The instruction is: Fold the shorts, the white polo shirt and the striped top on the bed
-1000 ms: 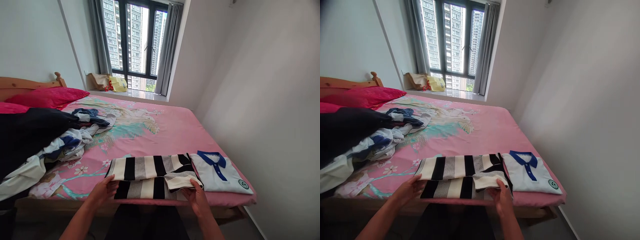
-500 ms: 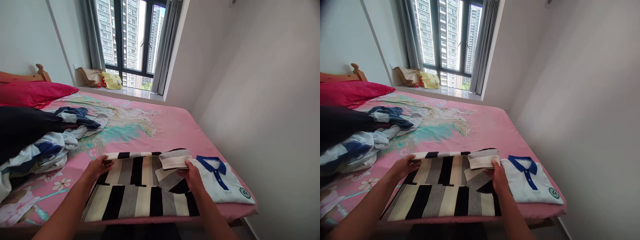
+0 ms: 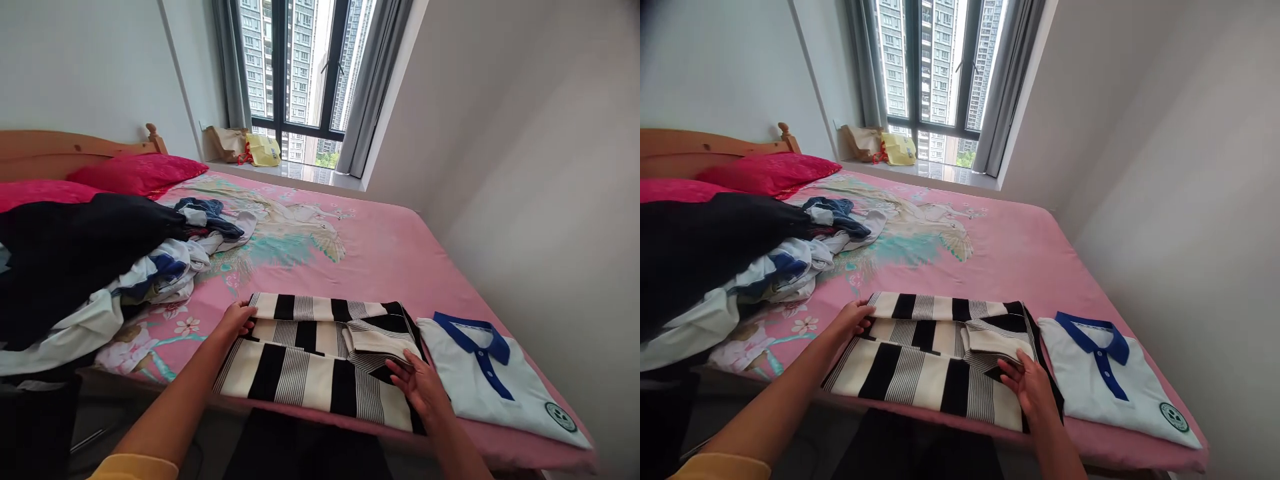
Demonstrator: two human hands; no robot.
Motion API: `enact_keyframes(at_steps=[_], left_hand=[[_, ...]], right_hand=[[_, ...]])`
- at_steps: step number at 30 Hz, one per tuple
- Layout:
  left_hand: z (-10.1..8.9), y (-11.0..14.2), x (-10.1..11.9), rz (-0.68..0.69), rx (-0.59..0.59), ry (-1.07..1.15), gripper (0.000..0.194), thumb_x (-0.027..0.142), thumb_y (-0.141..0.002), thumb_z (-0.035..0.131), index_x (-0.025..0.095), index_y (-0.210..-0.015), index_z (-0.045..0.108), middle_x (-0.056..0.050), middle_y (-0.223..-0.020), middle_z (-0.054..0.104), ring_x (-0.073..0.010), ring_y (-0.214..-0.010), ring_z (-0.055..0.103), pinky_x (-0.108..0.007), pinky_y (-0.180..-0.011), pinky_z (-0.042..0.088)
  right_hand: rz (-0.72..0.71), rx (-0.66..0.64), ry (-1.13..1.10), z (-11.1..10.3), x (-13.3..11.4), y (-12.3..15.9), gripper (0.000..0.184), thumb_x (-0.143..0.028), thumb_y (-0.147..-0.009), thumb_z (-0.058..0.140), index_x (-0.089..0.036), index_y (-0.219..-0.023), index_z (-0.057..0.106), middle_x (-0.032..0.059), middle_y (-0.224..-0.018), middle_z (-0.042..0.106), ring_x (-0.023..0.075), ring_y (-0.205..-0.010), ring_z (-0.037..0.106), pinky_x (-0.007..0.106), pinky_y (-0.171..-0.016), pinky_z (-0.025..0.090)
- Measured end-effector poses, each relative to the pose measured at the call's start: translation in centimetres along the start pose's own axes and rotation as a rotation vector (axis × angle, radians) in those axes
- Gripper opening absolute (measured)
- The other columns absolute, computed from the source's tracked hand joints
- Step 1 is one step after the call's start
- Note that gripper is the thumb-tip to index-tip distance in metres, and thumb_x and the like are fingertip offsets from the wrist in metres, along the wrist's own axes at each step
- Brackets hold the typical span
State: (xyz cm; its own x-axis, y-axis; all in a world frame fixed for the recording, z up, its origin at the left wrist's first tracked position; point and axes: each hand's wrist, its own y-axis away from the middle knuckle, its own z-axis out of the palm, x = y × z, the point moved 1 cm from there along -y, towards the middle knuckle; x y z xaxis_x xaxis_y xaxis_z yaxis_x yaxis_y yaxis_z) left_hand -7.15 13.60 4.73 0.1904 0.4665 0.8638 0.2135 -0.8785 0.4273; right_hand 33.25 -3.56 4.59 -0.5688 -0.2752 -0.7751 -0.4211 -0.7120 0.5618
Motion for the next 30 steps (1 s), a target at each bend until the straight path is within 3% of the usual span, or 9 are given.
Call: enact_keyframes(at_steps=[6,10,13,16,22,27,30], left_hand=[[-0.4,0.1,-1.4,0.055,0.002,-0.191,0.047,0.023,-0.059,0.066,0.014,-0.105,0.058,0.001,-0.061,0.059,-0.0116,-0.038,0.050,-0.018,-0.032,0.025],[-0.4,-0.3,-1.1,0.114,0.014,-0.311,0.049,0.028,-0.062,0.063,0.013,-0.108,0.056,-0.001,-0.064,0.062,-0.0135,-0.041,0.053,-0.020,-0.034,0.031],[-0.7,-0.5,-1.3,0.174,0.036,-0.397,0.048,0.030,-0.064,0.063,0.015,-0.109,0.056,-0.003,-0.072,0.065,-0.0164,-0.052,0.059,-0.023,-0.043,0.040],[-1.0,-0.6,-2.0,0.231,0.070,-0.486,0.045,0.027,-0.060,0.067,0.017,-0.103,0.060,-0.004,-0.079,0.068,-0.0210,-0.072,0.065,-0.026,-0.059,0.046],[-1.3,-0.6,-2.9,0.260,0.117,-0.566,0.043,0.031,-0.066,0.065,0.019,-0.107,0.061,-0.004,-0.087,0.071,-0.0218,-0.086,0.066,-0.027,-0.072,0.046],[-1.6,-0.4,-3.0,0.265,0.132,-0.564,0.041,0.031,-0.069,0.063,0.018,-0.107,0.062,-0.004,-0.086,0.071,-0.0202,-0.083,0.066,-0.025,-0.068,0.046],[-1.7,-0.1,-3.2,0.271,0.151,-0.556,0.039,0.032,-0.070,0.062,0.018,-0.107,0.062,-0.004,-0.086,0.071,-0.0193,-0.083,0.066,-0.024,-0.068,0.046]], right_hand=[[0.144,0.026,-0.027,-0.3,1.8,0.6,0.023,-0.024,-0.073,0.068,-0.019,-0.089,0.051,0.0033,-0.071,0.070,0.0220,-0.065,0.070,0.025,-0.042,0.053],[0.088,0.020,-0.015,0.6,1.3,1.2,0.026,-0.028,-0.076,0.067,-0.018,-0.095,0.052,0.0029,-0.074,0.070,0.0219,-0.067,0.071,0.023,-0.042,0.053],[0.053,0.016,-0.036,0.7,0.8,1.9,0.019,-0.022,-0.078,0.063,-0.018,-0.092,0.051,0.0014,-0.073,0.069,0.0201,-0.068,0.071,0.022,-0.042,0.053],[0.122,0.042,0.033,-0.1,1.5,2.3,0.016,-0.020,-0.080,0.061,-0.017,-0.091,0.050,0.0021,-0.069,0.068,0.0200,-0.064,0.070,0.022,-0.040,0.052],[0.194,0.029,0.061,-1.9,2.5,1.8,0.031,-0.037,-0.077,0.067,-0.019,-0.097,0.052,0.0031,-0.077,0.068,0.0214,-0.065,0.070,0.023,-0.038,0.052],[0.110,0.067,0.029,-2.1,2.2,1.6,0.025,-0.020,-0.078,0.063,-0.021,-0.099,0.050,-0.0001,-0.081,0.067,0.0196,-0.064,0.070,0.023,-0.040,0.053],[0.112,0.062,0.052,-2.2,2.2,1.9,0.025,-0.019,-0.076,0.065,-0.021,-0.096,0.051,-0.0011,-0.079,0.066,0.0190,-0.062,0.070,0.022,-0.039,0.053]])
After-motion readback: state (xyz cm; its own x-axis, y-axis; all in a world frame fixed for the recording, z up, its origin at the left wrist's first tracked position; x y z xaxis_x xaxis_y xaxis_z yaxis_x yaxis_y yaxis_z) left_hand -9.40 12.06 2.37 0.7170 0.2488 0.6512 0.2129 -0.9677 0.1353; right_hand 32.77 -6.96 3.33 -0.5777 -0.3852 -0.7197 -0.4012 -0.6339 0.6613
